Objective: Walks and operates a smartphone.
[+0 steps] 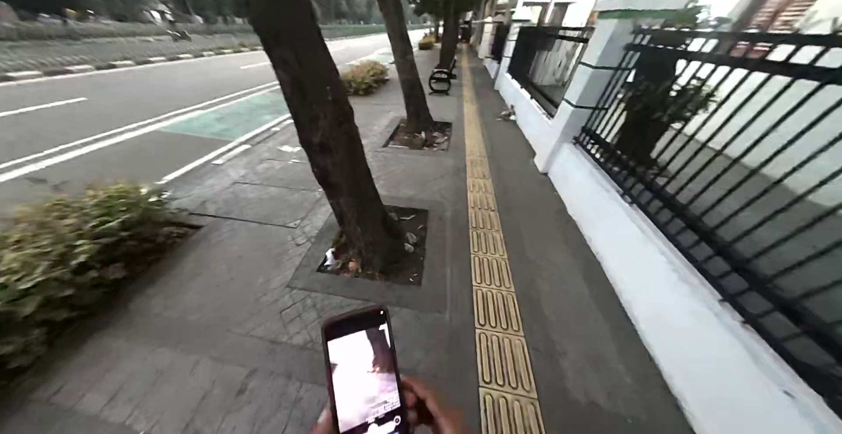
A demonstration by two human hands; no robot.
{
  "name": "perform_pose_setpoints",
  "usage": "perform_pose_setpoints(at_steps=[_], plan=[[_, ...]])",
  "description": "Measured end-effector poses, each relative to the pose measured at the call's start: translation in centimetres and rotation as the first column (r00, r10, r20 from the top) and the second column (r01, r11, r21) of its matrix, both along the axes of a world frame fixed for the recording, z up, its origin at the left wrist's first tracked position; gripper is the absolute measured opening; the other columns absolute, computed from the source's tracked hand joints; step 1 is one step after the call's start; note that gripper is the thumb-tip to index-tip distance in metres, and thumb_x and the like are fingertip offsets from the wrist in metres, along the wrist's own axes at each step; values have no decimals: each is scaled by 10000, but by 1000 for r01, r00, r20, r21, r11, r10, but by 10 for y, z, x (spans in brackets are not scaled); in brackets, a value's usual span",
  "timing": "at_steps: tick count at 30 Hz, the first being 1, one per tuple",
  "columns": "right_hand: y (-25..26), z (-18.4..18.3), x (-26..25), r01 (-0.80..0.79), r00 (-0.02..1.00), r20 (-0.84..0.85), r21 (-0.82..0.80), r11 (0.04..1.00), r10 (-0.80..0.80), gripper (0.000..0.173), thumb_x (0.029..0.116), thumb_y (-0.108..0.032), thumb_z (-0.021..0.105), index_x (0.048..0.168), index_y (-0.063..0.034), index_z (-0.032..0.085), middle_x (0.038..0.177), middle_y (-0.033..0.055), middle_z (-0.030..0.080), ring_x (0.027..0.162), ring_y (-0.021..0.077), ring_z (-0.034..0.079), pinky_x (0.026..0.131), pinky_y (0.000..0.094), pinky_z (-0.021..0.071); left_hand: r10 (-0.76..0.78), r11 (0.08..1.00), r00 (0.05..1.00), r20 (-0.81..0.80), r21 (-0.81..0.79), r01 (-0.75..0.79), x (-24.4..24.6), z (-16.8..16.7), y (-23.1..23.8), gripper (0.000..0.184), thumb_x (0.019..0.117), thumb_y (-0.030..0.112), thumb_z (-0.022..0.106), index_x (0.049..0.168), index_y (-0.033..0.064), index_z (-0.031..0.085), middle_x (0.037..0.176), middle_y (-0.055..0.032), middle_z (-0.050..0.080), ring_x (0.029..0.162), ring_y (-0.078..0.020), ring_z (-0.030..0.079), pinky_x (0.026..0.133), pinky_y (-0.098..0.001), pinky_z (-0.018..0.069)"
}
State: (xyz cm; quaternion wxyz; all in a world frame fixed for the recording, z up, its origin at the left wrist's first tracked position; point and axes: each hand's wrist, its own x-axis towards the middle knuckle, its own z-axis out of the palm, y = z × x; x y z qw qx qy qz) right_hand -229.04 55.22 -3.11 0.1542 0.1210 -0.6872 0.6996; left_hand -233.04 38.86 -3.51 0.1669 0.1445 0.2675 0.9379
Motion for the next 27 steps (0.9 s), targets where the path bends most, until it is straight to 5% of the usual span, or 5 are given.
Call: perform_pose_setpoints(at_steps=[8,16,21,27], plan=[[118,-7,-146,253,967,-50,23,967,-251,604,889,-160,696,1435,15,505,1235,36,663,1054,49,650,883,237,584,-275,958,961,9,84,273,-184,7,139,458,1010,467,570,1291,131,705,1237,-114,735,1162,-232,704,993,-452,578],[295,-23,-323,276,961,1,-15,961,-276,595,858,-79,674,1377,147,490,1193,124,664,1022,84,662,871,249,592,-290,957,954,73,36,288,-364,-11,318,450,998,463,580,1250,118,721,1207,-138,741,1146,-256,710,984,-474,579],[406,2,-430,256,967,-8,10,967,-256,606,853,-84,684,1383,139,492,1201,119,662,1033,79,659,872,237,590,-291,955,954,67,74,286,-470,11,426,445,1008,448,564,1248,106,719,1205,-146,739,1147,-265,709,981,-482,578],[532,-10,-563,331,943,11,43,943,-332,619,870,-156,702,1378,136,503,1157,107,665,1020,67,649,868,228,581,-334,942,940,75,65,329,-613,-3,558,449,1002,449,586,1275,112,701,1212,-147,735,1141,-268,710,975,-484,580]])
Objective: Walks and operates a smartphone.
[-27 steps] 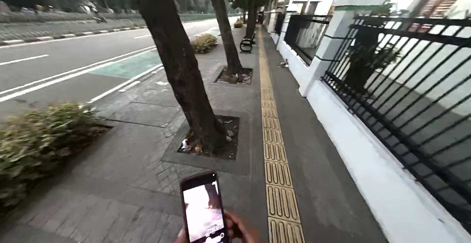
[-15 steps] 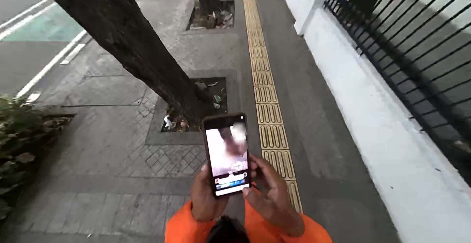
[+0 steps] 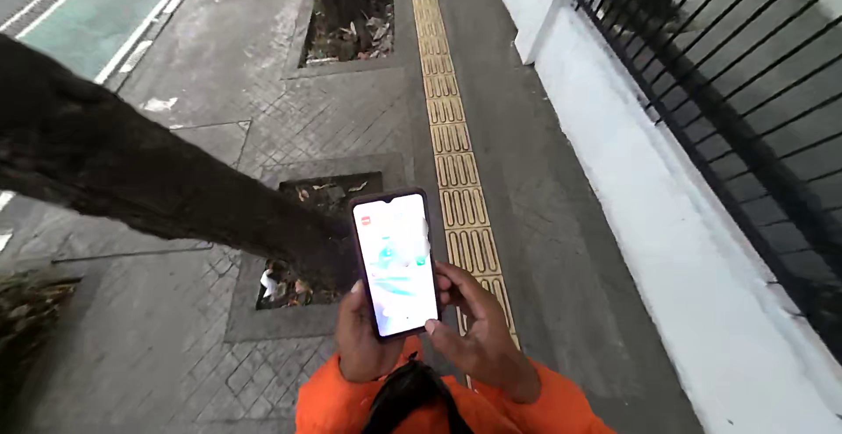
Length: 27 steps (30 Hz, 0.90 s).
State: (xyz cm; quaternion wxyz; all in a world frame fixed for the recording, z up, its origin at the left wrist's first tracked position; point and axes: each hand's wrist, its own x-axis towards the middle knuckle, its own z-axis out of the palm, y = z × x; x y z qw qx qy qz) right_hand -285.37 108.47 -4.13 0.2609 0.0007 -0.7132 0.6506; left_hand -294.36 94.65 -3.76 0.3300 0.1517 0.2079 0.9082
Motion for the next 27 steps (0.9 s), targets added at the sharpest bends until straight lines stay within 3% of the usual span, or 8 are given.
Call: perform_pose_setpoints(at_steps=[6,9,10,13,16,21,23,27], plan=[[145,-11,-171,27,998,-54,-20,999,-28,464,1053,-295,527,1327,74,593,1189,111,682,1003,99,667,873,289,589,-101,993,994,-35,55,103,-174,-20,137,435,1009,452,569,1270,138,718,1206,-98,751,1127,-207,723,967,-435,598],[217,17,-255,47,997,-59,-118,992,-54,330,1071,-231,505,1208,10,685,1093,60,690,770,57,651,638,236,589,-279,957,960,-42,71,281,-259,-6,200,481,1004,476,571,1325,139,693,1256,-124,729,1165,-252,705,994,-471,580],[240,23,-281,53,996,-68,-132,990,-63,289,1063,-203,516,1169,-14,707,1065,40,695,746,40,642,629,220,581,-357,929,933,-42,86,359,-288,-2,221,513,1001,488,575,1354,128,673,1283,-161,708,1186,-303,689,1006,-510,564],[306,27,-358,51,992,-103,-147,988,-66,232,1047,-222,573,1120,-85,746,1029,2,717,766,29,656,670,210,588,-445,893,895,6,69,444,-367,0,279,555,977,527,597,1365,137,669,1293,-199,696,1183,-361,683,992,-552,562],[372,12,-443,30,990,-137,-106,994,-45,237,1048,-261,571,1127,-139,759,1099,-33,739,955,30,679,861,228,579,-463,885,886,22,63,461,-450,-12,339,581,972,554,586,1370,140,668,1299,-202,694,1197,-363,677,1001,-547,554],[492,-24,-604,-84,982,-182,-182,980,51,222,1037,-234,588,1105,-111,760,1038,-16,741,833,18,674,760,210,589,-462,886,887,14,45,461,-602,-44,451,606,973,565,576,1385,127,650,1307,-222,680,1206,-382,664,998,-558,548],[540,-22,-672,-124,980,-178,-228,966,84,210,1025,-242,608,1067,-112,768,993,-19,742,803,14,670,725,207,586,-462,887,886,35,20,462,-666,-38,497,621,961,583,587,1379,130,655,1293,-221,688,1192,-381,671,995,-550,551],[623,6,-798,-208,972,-164,-268,941,168,205,1002,-269,639,1035,-122,778,995,-31,752,869,12,680,774,216,581,-428,903,899,97,11,429,-780,-10,574,642,934,602,612,1367,130,663,1254,-219,703,1147,-373,689,971,-543,561]])
